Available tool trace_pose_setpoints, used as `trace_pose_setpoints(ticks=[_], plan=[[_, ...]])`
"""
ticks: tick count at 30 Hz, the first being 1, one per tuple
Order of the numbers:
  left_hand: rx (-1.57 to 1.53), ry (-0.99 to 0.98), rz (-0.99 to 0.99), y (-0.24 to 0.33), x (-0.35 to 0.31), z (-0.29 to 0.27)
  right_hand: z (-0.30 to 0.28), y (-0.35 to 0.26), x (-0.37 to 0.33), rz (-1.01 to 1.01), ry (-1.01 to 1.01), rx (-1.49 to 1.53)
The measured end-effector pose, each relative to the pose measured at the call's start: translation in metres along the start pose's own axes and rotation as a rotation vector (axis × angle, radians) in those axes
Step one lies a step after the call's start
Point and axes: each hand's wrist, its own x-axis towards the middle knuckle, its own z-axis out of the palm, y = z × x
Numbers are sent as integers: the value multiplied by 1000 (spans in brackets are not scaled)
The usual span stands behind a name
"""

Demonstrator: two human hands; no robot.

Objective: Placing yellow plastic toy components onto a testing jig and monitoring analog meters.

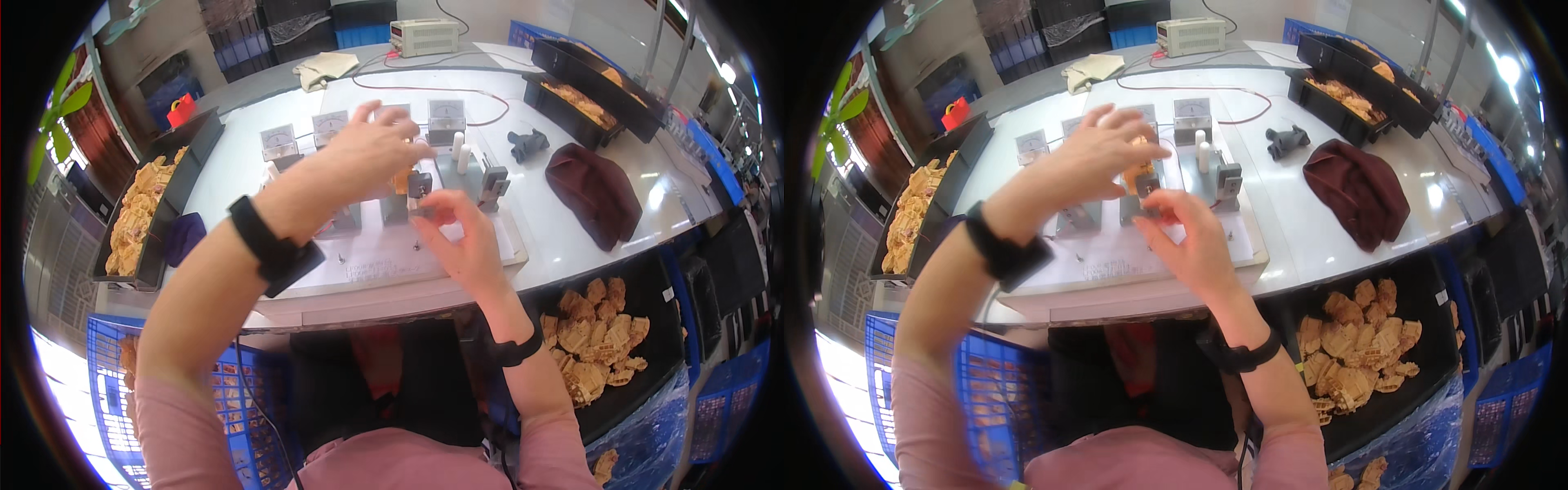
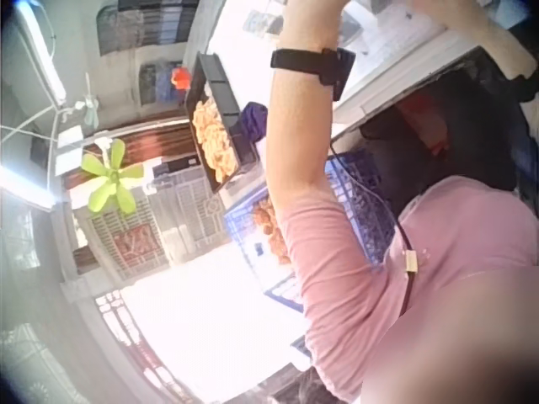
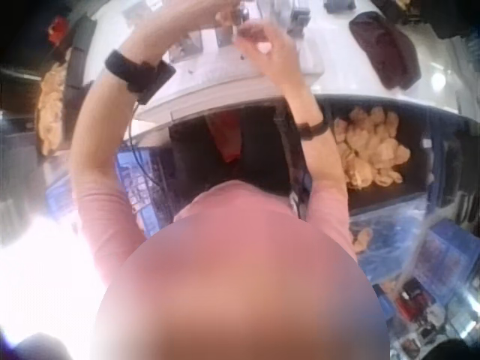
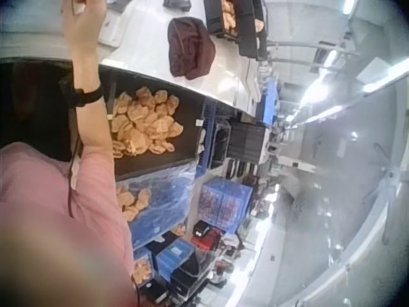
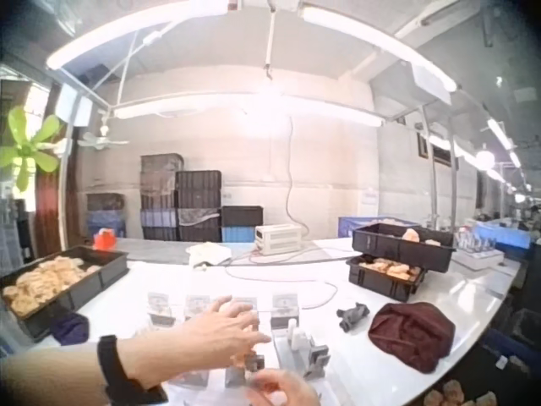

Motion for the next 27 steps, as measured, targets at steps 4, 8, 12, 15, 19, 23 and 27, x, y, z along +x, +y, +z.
trace_pose_setpoints(ticks=[4, 8, 12, 15, 19, 23, 27], plan=[[103, -126, 59, -1, 17, 11, -2, 3, -2, 19, -28, 26], [128, 147, 11, -9, 10, -33, 2, -2, 0, 45, 44, 130], [-588, 9, -85, 20, -6, -87, -11, -15, -8, -67, 187, 39], [-833, -9, 34, 78, -17, -86, -38, -32, -31, -209, 193, -21], [-858, 9, 6, 120, -31, -80, -99, -58, -84, 92, 2, -246], [-766, 92, -167, 91, -75, -86, -196, -28, -150, 681, 16, -123], [-898, 288, -717, 45, -192, -73, -332, 80, -233, 796, -266, -438]])
